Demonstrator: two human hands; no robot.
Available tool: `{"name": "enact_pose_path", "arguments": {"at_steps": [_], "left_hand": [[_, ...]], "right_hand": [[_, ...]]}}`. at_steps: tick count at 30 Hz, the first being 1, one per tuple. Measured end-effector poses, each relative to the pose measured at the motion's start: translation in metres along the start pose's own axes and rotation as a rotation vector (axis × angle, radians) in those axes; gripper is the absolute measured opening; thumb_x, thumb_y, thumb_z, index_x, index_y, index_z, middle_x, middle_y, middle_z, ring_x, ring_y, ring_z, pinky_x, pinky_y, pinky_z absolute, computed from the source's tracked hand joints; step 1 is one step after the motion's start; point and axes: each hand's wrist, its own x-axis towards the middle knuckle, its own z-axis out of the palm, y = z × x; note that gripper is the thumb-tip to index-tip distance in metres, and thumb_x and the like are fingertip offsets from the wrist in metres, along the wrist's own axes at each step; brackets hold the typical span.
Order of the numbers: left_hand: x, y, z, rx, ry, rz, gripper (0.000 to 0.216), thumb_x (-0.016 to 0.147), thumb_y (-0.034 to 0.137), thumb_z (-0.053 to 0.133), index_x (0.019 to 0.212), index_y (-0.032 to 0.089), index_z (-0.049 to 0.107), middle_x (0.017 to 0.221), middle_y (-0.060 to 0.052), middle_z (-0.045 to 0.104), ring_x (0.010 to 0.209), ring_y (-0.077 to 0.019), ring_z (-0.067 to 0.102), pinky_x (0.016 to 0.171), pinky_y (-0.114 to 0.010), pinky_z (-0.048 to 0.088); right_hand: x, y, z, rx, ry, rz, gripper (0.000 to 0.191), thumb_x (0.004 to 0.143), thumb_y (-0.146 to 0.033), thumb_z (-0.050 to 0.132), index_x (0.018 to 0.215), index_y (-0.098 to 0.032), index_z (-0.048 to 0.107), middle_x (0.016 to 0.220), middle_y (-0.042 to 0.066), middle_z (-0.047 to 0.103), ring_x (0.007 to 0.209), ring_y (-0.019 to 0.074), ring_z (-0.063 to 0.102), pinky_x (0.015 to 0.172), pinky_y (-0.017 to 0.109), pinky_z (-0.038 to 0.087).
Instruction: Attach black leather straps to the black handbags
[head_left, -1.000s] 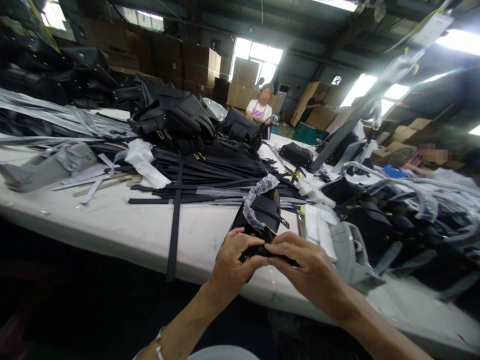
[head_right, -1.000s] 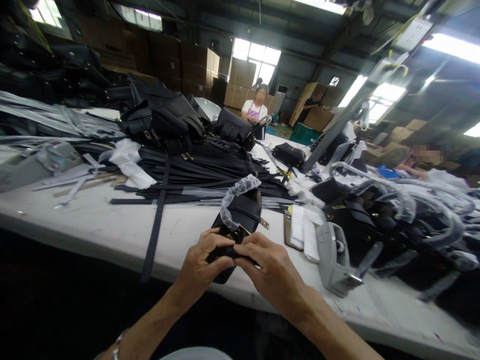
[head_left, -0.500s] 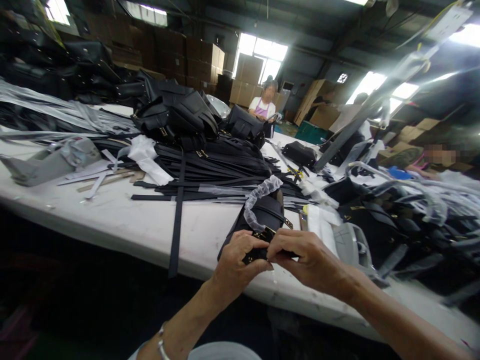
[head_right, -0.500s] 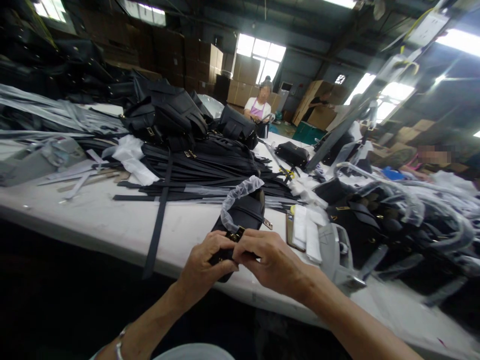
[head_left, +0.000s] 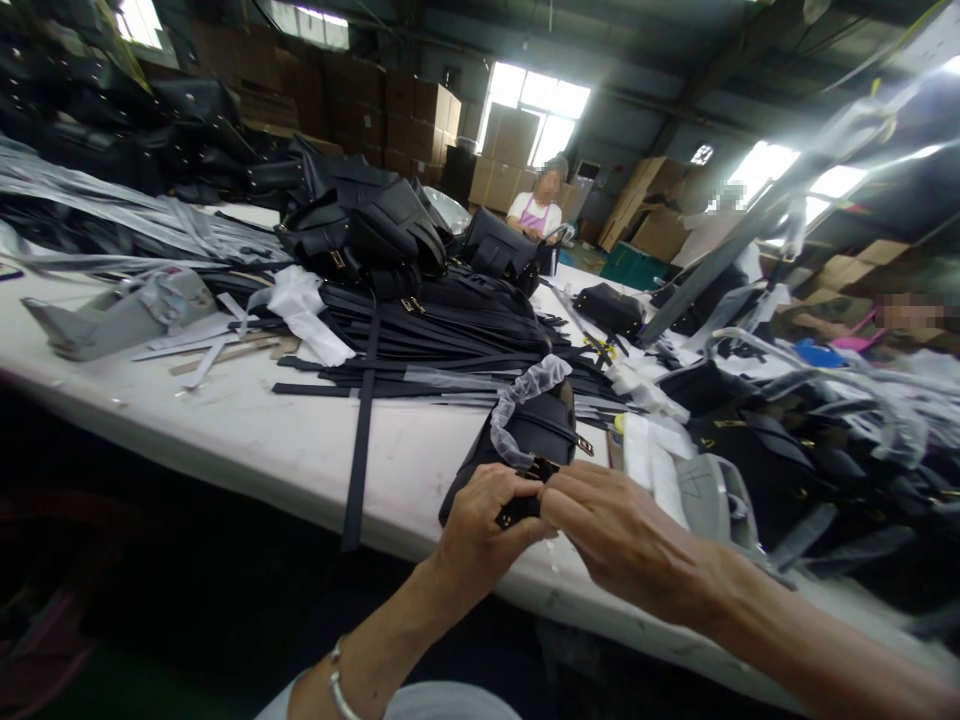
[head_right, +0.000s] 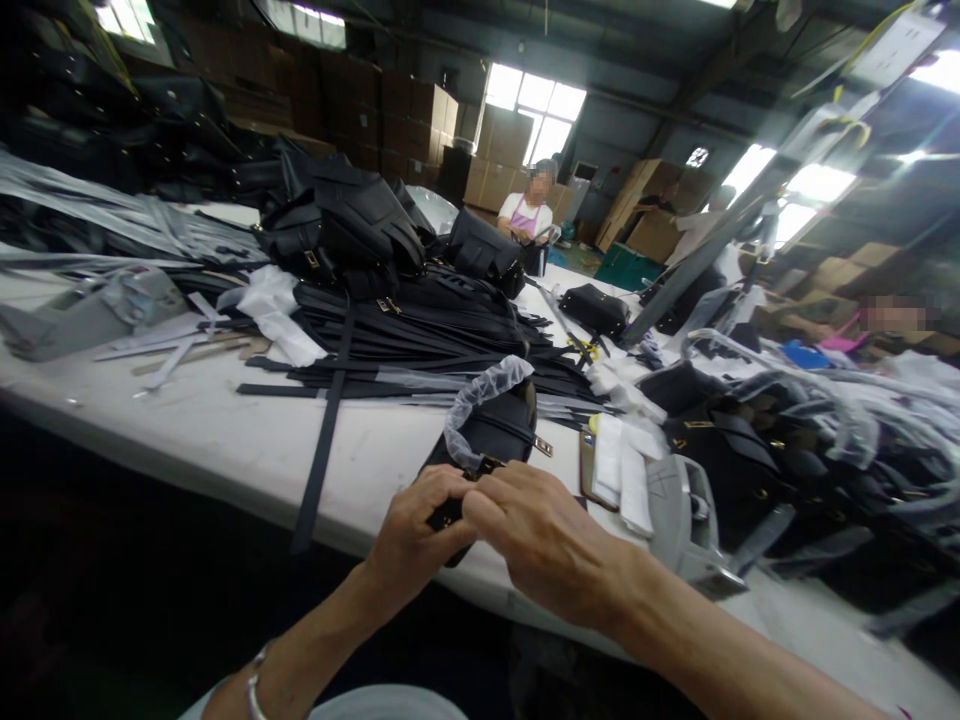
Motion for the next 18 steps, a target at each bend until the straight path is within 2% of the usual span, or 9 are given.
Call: {"name": "enact_pose_path", "arguments": {"at_steps": [2,4,6,7,9,14,18], "left_hand": [[-0.001,-0.001,-0.001,0.004,0.007,0.021,0.016,0.081,0.027,0.072,0.093,0.019,0.067,0.085,-0.004,0.072,0.085,-0.0196,0.065,0.081,-0.033,0.051],[-0.001,-0.002,-0.003,-0.005,0.027,0.045,0.019,0.081,0.028,0.072,0.096,0.018,0.066,0.087,-0.005,0.073,0.086,-0.0201,0.065,0.082,-0.034,0.051],[-0.001,-0.003,-0.005,-0.008,0.047,0.076,0.021,0.081,0.03,0.072,0.097,0.018,0.066,0.087,-0.006,0.073,0.086,-0.0205,0.065,0.081,-0.034,0.052],[-0.001,-0.003,-0.006,-0.003,0.05,0.091,0.021,0.081,0.031,0.073,0.096,0.017,0.066,0.087,-0.006,0.072,0.085,-0.0207,0.065,0.081,-0.035,0.052],[-0.001,-0.003,-0.007,0.012,0.044,0.111,0.022,0.081,0.032,0.073,0.095,0.017,0.067,0.085,-0.007,0.072,0.084,-0.0211,0.065,0.08,-0.036,0.052],[0.0,0.0,-0.005,0.014,-0.001,0.125,0.028,0.079,0.038,0.074,0.093,0.016,0.067,0.082,-0.007,0.072,0.081,-0.0212,0.065,0.08,-0.036,0.052],[0.0,0.002,0.0,0.029,-0.016,0.122,0.03,0.078,0.041,0.074,0.093,0.017,0.066,0.081,-0.006,0.071,0.08,-0.0213,0.066,0.077,-0.035,0.052]], "right_hand": [[-0.001,0.001,0.005,0.084,0.092,0.084,0.02,0.089,-0.003,0.043,0.083,-0.018,0.055,0.074,0.002,0.06,0.065,0.0147,0.052,0.062,0.026,0.037],[-0.002,0.003,0.007,0.172,0.174,0.262,0.009,0.087,-0.01,0.057,0.091,-0.019,0.058,0.08,0.001,0.064,0.07,0.0141,0.058,0.065,0.024,0.04],[-0.003,0.007,0.005,0.206,0.194,0.403,0.012,0.082,-0.016,0.068,0.092,-0.02,0.063,0.083,0.001,0.066,0.074,0.0144,0.061,0.067,0.023,0.042],[-0.004,0.009,0.003,0.213,0.178,0.426,0.01,0.081,-0.018,0.07,0.089,-0.021,0.065,0.081,0.0,0.065,0.074,0.0144,0.061,0.067,0.023,0.042],[-0.005,0.013,-0.002,0.237,0.125,0.398,0.002,0.085,-0.021,0.068,0.083,-0.021,0.068,0.076,0.0,0.064,0.071,0.0135,0.061,0.065,0.023,0.041],[-0.002,0.022,-0.015,0.285,-0.034,0.294,0.012,0.09,-0.019,0.06,0.081,-0.019,0.068,0.072,-0.001,0.063,0.064,0.011,0.057,0.061,0.022,0.038],[0.01,0.019,-0.014,0.276,-0.139,0.257,0.015,0.09,-0.016,0.057,0.077,-0.017,0.064,0.072,0.0,0.063,0.066,0.0119,0.056,0.062,0.023,0.038]]}}
